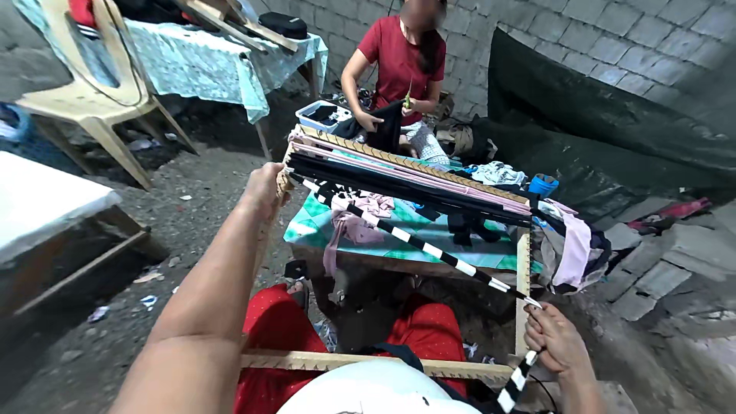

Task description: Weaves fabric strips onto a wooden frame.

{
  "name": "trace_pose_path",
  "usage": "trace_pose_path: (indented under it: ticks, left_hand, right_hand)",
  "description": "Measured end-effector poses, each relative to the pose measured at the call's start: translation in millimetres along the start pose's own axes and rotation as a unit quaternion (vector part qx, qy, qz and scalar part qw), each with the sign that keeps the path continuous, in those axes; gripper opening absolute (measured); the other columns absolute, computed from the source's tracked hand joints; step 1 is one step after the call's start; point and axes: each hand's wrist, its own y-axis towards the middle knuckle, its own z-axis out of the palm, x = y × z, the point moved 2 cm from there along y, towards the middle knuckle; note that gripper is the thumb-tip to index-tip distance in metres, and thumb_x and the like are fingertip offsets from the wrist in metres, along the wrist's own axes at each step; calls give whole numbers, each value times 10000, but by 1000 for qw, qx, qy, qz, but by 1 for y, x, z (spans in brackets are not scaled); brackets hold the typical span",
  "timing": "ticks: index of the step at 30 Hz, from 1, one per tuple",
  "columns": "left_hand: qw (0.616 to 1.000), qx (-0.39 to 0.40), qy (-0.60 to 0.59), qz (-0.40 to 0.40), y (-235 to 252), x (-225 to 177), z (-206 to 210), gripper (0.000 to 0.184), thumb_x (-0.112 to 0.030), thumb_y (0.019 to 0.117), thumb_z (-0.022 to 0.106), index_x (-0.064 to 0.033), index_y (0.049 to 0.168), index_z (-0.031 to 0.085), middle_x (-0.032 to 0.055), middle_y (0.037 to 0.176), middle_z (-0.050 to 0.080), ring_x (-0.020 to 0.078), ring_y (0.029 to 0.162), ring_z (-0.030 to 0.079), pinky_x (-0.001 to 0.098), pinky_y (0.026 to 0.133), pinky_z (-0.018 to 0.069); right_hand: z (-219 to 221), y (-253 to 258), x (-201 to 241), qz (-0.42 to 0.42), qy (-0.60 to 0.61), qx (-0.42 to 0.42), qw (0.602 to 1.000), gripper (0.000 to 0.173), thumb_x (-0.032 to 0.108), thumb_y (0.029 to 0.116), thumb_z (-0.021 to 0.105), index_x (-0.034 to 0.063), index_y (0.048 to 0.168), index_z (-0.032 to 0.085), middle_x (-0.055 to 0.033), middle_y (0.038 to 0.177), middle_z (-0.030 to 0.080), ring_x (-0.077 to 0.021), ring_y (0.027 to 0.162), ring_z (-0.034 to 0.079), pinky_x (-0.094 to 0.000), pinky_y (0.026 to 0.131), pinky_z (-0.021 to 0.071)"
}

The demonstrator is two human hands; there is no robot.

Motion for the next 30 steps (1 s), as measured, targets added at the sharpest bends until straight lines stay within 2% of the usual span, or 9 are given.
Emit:
trace_pose_path:
  ticks: [2, 3, 5, 10, 14, 16, 20, 24, 30]
  left_hand:
    - [999, -7, 41, 30, -7, -7, -2, 418, -466, 1058, 428, -109, 1179, 610, 33, 844, 621, 125, 595, 565, 313, 543, 505]
    - [997, -5, 67, 45, -13, -11, -4, 474, -481, 1054, 463, -67, 1243, 596, 78, 916, 616, 158, 655, 563, 366, 607, 509]
    - [991, 2, 103, 84, -25, -15, -7, 537, -510, 1042, 488, -44, 1293, 582, 104, 970, 625, 168, 694, 578, 406, 655, 529]
    - [987, 9, 30, 160, -53, -23, -14, 308, -390, 1046, 507, -122, 1167, 598, -62, 830, 615, 24, 603, 582, 235, 562, 533]
    - [981, -6, 47, 187, -67, -31, -16, 257, -313, 1011, 596, -76, 1109, 604, -31, 833, 605, 40, 593, 562, 244, 565, 524]
    - [979, -12, 51, 196, -66, -29, -19, 245, -247, 984, 639, -44, 1118, 615, 4, 850, 618, 55, 605, 567, 264, 577, 531]
    - [976, -20, 53, 211, -71, -28, -24, 232, -181, 1001, 569, -21, 1158, 627, 24, 858, 628, 65, 613, 573, 274, 595, 534]
    - [974, -31, 88, 205, -78, -31, -27, 343, -292, 1070, 457, -39, 1244, 609, 71, 906, 661, 110, 662, 616, 319, 634, 551]
    - [973, -42, 104, 200, -80, -31, -29, 374, -328, 1070, 421, -36, 1176, 629, 72, 846, 664, 134, 644, 632, 353, 629, 564]
  right_hand:
    - [-19, 13, 17, -15, -135, 29, 990, 107, 66, 1038, 507, 50, 1004, 607, 53, 538, 409, -23, 373, 322, -185, 360, 335]
    - [-29, 19, 27, -16, -204, 32, 978, 85, 74, 1029, 541, 37, 1041, 617, 45, 565, 446, -31, 387, 345, -196, 377, 348]
    - [-49, 27, 46, -11, -270, 13, 963, 121, 88, 1036, 555, 17, 1118, 609, 38, 617, 472, -36, 413, 366, -206, 403, 369]
    - [-76, 48, 62, -3, -286, -44, 957, 129, 123, 1041, 572, 37, 1126, 616, 43, 627, 461, -28, 412, 344, -187, 395, 331]
    - [-65, 52, 58, -11, -419, -42, 907, 232, 186, 1036, 617, 12, 1181, 665, -93, 836, 590, -117, 545, 419, -313, 509, 387]
    - [-60, 52, 50, -19, -439, -42, 897, 233, 191, 1039, 615, 12, 1179, 666, -111, 870, 596, -132, 576, 431, -337, 535, 400]
    - [-59, 53, 37, -35, -459, -34, 887, 218, 166, 1031, 627, -12, 1146, 678, -164, 913, 623, -194, 655, 490, -428, 623, 439]
    - [-57, 49, 30, -67, -466, -22, 882, 197, 122, 1008, 654, -52, 1086, 703, -247, 1018, 675, -324, 922, 616, -574, 868, 462]
    - [-51, 37, 24, -47, -494, -3, 868, 183, 105, 1010, 648, -48, 1086, 715, -259, 1039, 685, -351, 978, 627, -581, 914, 452]
